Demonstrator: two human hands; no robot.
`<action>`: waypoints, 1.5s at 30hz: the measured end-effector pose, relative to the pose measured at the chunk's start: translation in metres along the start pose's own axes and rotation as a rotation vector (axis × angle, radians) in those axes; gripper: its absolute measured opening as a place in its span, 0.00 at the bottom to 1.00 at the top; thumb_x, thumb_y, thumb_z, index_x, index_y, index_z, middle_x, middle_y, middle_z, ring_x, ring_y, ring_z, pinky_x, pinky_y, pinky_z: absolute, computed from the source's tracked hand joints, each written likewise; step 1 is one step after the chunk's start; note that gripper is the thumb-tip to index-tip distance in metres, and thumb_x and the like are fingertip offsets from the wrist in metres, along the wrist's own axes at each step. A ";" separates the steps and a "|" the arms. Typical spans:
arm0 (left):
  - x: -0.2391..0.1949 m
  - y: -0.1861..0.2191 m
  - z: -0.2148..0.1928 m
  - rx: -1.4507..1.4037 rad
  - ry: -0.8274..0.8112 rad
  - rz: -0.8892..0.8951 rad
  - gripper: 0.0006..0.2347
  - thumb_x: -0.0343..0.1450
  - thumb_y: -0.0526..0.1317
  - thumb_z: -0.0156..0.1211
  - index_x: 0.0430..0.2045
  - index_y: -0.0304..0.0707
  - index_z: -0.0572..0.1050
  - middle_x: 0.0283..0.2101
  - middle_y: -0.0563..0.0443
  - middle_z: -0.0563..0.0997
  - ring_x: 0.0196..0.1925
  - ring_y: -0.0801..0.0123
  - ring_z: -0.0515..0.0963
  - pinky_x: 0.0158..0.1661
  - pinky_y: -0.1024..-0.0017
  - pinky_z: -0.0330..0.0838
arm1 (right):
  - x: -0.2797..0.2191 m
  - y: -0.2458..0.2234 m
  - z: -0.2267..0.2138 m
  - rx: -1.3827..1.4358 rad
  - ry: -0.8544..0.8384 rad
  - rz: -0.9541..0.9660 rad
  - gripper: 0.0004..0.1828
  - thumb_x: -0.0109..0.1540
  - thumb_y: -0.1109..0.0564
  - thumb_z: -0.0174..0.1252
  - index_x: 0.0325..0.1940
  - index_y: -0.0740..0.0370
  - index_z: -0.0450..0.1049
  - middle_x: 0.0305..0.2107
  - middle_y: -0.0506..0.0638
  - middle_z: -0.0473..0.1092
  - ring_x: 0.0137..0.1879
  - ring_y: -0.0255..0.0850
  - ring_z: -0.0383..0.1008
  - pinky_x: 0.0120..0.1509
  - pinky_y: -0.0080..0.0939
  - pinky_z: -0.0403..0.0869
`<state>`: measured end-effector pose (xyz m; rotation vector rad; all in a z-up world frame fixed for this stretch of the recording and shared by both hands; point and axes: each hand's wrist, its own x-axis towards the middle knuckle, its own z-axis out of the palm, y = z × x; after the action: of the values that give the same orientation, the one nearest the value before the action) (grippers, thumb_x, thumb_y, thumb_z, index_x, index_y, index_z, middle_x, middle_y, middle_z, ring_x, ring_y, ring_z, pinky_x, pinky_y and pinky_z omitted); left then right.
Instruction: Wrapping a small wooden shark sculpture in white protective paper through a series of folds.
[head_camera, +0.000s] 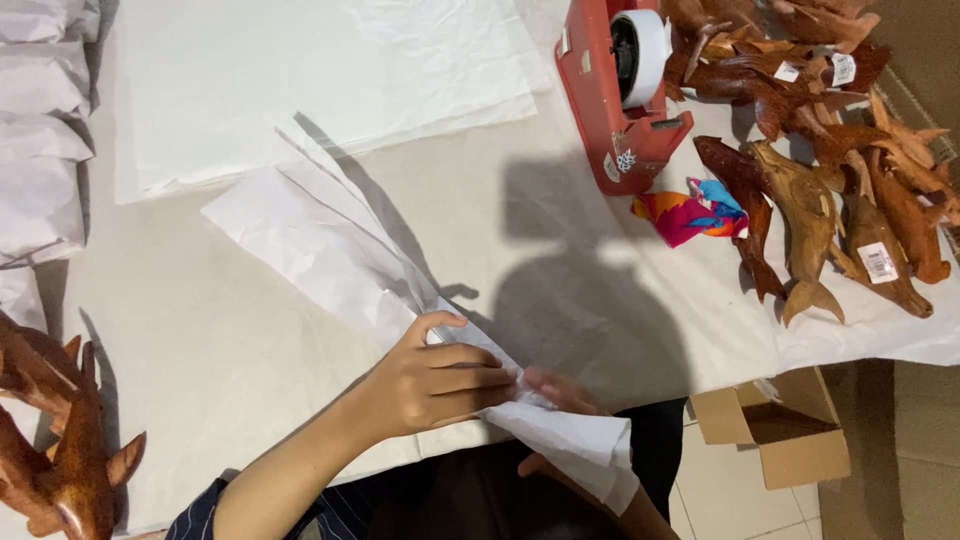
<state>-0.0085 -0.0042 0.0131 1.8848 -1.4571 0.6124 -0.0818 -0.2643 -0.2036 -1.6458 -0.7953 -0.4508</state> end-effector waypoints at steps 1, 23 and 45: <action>0.001 0.000 -0.001 0.002 0.002 -0.001 0.07 0.77 0.32 0.56 0.36 0.38 0.82 0.45 0.52 0.85 0.45 0.66 0.84 0.57 0.55 0.62 | -0.006 0.009 -0.013 0.001 -0.002 -0.002 0.56 0.50 0.32 0.78 0.72 0.60 0.62 0.62 0.59 0.69 0.68 0.48 0.73 0.72 0.47 0.73; -0.009 0.002 0.001 -0.088 -0.018 0.012 0.05 0.77 0.31 0.60 0.37 0.37 0.84 0.50 0.49 0.82 0.50 0.62 0.83 0.61 0.48 0.66 | 0.122 -0.116 -0.045 0.209 -0.303 0.185 0.12 0.69 0.60 0.51 0.52 0.67 0.76 0.54 0.60 0.77 0.65 0.53 0.77 0.72 0.51 0.76; -0.022 0.022 -0.017 0.217 -0.203 0.010 0.12 0.79 0.46 0.59 0.37 0.35 0.80 0.47 0.48 0.82 0.53 0.62 0.79 0.62 0.56 0.69 | 0.026 0.076 -0.053 0.770 -1.110 0.033 0.30 0.78 0.35 0.32 0.79 0.51 0.50 0.76 0.56 0.52 0.83 0.65 0.42 0.86 0.68 0.41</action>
<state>-0.0348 0.0192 0.0140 2.1618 -1.5808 0.6198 -0.0033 -0.3141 -0.2266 -1.0615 -1.4914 0.8150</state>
